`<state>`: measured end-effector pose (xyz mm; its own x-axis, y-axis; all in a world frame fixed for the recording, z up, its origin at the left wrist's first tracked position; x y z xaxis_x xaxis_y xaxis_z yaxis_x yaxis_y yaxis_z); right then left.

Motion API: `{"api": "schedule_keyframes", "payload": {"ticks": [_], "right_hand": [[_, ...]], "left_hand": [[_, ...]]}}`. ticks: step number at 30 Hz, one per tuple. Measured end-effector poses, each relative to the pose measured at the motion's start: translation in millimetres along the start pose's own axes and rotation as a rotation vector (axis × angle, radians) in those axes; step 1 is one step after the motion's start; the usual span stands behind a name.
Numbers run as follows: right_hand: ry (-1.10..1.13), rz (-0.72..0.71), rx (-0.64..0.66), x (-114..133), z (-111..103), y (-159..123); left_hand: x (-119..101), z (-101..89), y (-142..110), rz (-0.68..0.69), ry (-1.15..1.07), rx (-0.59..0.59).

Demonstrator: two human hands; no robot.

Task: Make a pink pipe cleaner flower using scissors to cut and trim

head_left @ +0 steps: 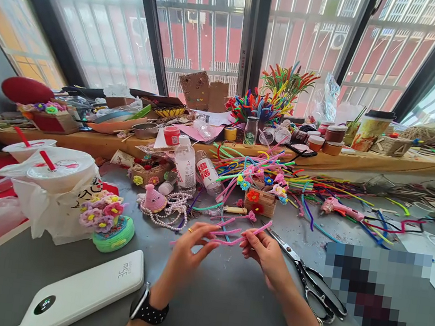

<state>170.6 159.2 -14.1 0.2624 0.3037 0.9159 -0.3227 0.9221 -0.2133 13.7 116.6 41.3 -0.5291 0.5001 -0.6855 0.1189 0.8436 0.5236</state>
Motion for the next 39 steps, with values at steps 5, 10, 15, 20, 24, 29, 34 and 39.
{"api": "schedule_keyframes", "payload": {"ticks": [5,10,15,20,24,29,34,39], "right_hand": [[0.029,-0.004,0.054,0,4,-1],[0.1,-0.03,0.114,0,9,0],[-0.068,-0.093,0.169,-1,18,0],[-0.488,-0.26,0.089,7,25,-8],[-0.61,-0.267,0.101,8,31,-12],[-0.716,-0.321,0.127,10,35,-14],[-0.828,-0.369,0.186,9,41,-17],[-0.935,-0.397,0.21,4,47,-20]], "left_hand": [[8,14.5,-4,-0.128,-0.093,0.063],[22,21.1,-9,-0.307,-0.34,0.034],[23,20.0,-9,-0.364,-0.53,-0.054],[22,16.4,-9,-0.323,-0.56,-0.109],[23,14.7,-10,-0.31,-0.537,-0.124],[20,16.2,-8,-0.273,-0.432,-0.045],[16,15.6,-7,-0.213,-0.33,-0.022],[15,15.3,-8,-0.24,-0.318,-0.029]]}}
Point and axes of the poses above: each hand's wrist, its own y-axis towards the middle knuckle, its own z-axis out of the palm, x = y × z, the point moved 8 cm from there along y, towards the middle knuckle, and after that the axes turned 9 degrees about z, right-handed, at the moved point
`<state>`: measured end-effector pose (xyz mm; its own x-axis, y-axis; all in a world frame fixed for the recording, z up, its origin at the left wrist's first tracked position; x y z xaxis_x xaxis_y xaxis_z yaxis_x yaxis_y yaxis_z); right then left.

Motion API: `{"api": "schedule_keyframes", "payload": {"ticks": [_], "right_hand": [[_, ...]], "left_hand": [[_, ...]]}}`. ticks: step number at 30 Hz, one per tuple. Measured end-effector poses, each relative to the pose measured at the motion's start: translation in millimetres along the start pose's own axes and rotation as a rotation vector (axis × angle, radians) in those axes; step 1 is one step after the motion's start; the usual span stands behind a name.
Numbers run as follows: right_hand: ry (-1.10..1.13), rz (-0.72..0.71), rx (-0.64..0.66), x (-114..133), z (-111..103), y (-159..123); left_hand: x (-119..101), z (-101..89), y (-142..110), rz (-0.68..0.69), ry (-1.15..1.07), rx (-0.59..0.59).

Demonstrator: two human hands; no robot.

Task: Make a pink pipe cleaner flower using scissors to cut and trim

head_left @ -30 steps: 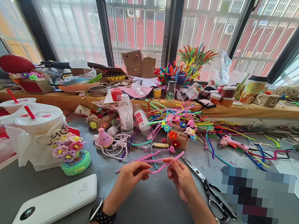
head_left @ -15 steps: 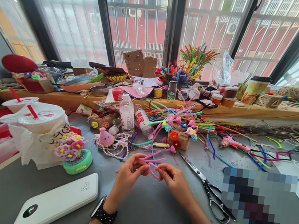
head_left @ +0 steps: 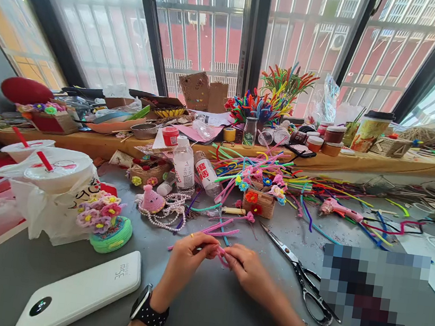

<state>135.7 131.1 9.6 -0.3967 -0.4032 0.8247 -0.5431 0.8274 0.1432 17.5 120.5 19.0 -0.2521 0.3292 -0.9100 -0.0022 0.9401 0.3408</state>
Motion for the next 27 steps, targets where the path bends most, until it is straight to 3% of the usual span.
{"api": "schedule_keyframes", "payload": {"ticks": [6,10,13,20,23,27], "right_hand": [[-0.014,0.005,0.03,0,11,-2],[-0.061,-0.008,0.0,-1,12,-1],[-0.071,-0.02,0.022,0,14,-1],[0.013,0.018,0.057,-3,10,-1],[0.018,0.027,0.08,-4,12,-2],[0.044,0.03,0.08,-5,12,-2]], "left_hand": [[12,-0.9,-3,-0.23,-0.218,-0.029],[17,0.2,-4,-0.285,-0.235,-0.01],[15,1.7,-1,-0.215,-0.162,0.029],[-16,0.5,4,0.218,0.232,0.08],[-17,2.7,4,0.23,0.276,0.134],[-10,4.6,4,0.131,0.237,0.186]]}}
Point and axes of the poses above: each hand's wrist, its own y-axis towards the middle knuckle, its own z-axis out of the palm, x = y × z, the point moved 8 cm from there along y, towards the middle knuckle, and after that the axes turned 9 degrees about z, right-handed, at the moved point
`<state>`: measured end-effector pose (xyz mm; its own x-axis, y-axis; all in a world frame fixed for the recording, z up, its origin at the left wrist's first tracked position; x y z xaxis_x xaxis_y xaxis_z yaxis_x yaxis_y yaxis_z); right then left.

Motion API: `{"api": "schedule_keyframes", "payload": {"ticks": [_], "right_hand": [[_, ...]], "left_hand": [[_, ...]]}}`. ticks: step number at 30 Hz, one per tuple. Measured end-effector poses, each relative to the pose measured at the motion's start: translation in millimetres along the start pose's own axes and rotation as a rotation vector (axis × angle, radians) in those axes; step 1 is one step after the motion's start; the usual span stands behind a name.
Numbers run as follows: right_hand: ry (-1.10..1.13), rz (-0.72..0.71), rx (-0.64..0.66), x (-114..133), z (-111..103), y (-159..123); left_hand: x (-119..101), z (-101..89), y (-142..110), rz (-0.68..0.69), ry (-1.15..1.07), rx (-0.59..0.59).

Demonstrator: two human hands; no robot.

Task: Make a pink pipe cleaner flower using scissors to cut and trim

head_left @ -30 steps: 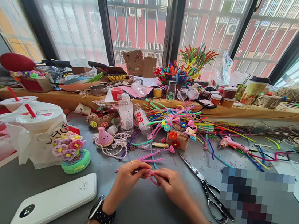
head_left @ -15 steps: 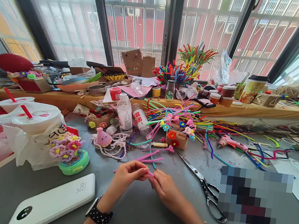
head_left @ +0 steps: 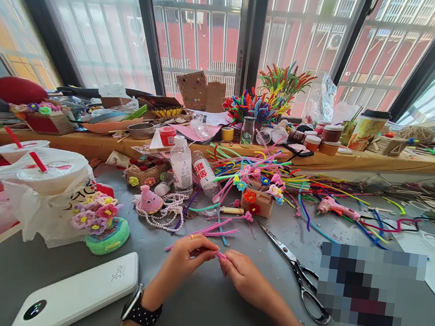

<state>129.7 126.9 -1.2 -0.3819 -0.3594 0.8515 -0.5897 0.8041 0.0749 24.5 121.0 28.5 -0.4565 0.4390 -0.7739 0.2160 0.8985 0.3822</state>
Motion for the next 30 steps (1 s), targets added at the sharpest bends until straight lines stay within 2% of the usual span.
{"api": "schedule_keyframes", "payload": {"ticks": [6,10,13,19,23,30], "right_hand": [[0.178,0.038,-0.117,-1,-12,2],[0.241,0.1,-0.204,-4,-16,-1],[0.263,0.102,-0.203,-4,-16,-1],[0.127,0.048,-0.261,0,-21,-1],[0.19,0.085,-0.242,-4,-19,-1],[0.23,0.048,-0.27,-3,-22,-1]], "left_hand": [[5,0.7,-3,-0.119,-0.2,-0.05],[5,0.8,-3,-0.137,-0.243,-0.071],[5,1.1,-3,-0.139,-0.264,-0.076],[2,-0.9,-2,-0.104,-0.242,-0.074],[3,-4.1,-2,-0.076,-0.198,-0.09],[6,-6.0,-4,-0.088,-0.199,-0.116]]}}
Point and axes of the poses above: each hand's wrist, its own y-axis towards the middle knuckle, its own z-axis out of the palm, x = y × z, the point moved 8 cm from there along y, towards the middle knuckle, and after that the axes turned 9 degrees about z, right-handed, at the moved point
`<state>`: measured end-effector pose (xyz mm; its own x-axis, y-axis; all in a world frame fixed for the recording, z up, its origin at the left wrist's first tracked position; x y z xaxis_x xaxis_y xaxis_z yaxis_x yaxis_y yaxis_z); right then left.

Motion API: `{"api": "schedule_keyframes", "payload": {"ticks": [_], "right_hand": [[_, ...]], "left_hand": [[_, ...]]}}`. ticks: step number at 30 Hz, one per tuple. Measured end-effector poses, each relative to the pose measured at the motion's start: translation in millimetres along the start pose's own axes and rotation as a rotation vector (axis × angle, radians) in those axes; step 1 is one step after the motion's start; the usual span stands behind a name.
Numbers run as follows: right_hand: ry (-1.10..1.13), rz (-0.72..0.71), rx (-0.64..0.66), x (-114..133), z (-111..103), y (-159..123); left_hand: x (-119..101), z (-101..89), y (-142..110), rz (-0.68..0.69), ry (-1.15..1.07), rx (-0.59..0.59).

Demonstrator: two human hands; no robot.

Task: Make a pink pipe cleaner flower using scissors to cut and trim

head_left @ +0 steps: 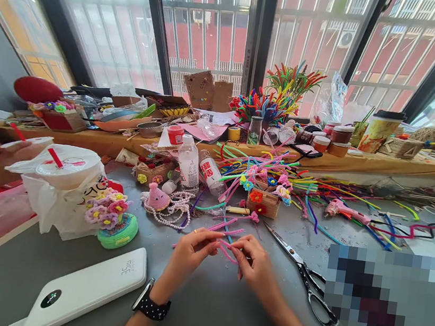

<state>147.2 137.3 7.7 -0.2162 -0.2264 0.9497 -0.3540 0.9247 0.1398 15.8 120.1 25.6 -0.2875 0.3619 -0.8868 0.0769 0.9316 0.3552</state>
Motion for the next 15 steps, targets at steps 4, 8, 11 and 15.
{"api": "schedule_keyframes", "payload": {"ticks": [4,8,11,15], "right_hand": [[-0.04,-0.018,0.031,0,2,-1],[-0.161,-0.073,0.042,8,2,-4],[-0.333,-0.146,0.035,15,4,-7],[-0.554,-0.216,0.013,13,10,-9]], "left_hand": [[-2,0.6,0,0.028,0.027,0.011],[0,-2.9,0,0.019,0.049,-0.02],[4,-6.0,0,-0.014,0.046,-0.052],[6,-4.5,0,-0.053,0.02,-0.049]]}}
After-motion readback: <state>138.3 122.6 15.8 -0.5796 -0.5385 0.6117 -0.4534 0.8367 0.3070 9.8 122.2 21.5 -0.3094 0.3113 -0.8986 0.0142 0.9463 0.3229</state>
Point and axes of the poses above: each hand's wrist, its own y-axis towards the middle knuckle, its own z-axis out of the palm, x = y × z, the point moved 8 cm from there along y, towards the middle knuckle, and after that the axes turned 9 degrees about z, right-handed, at the moved point
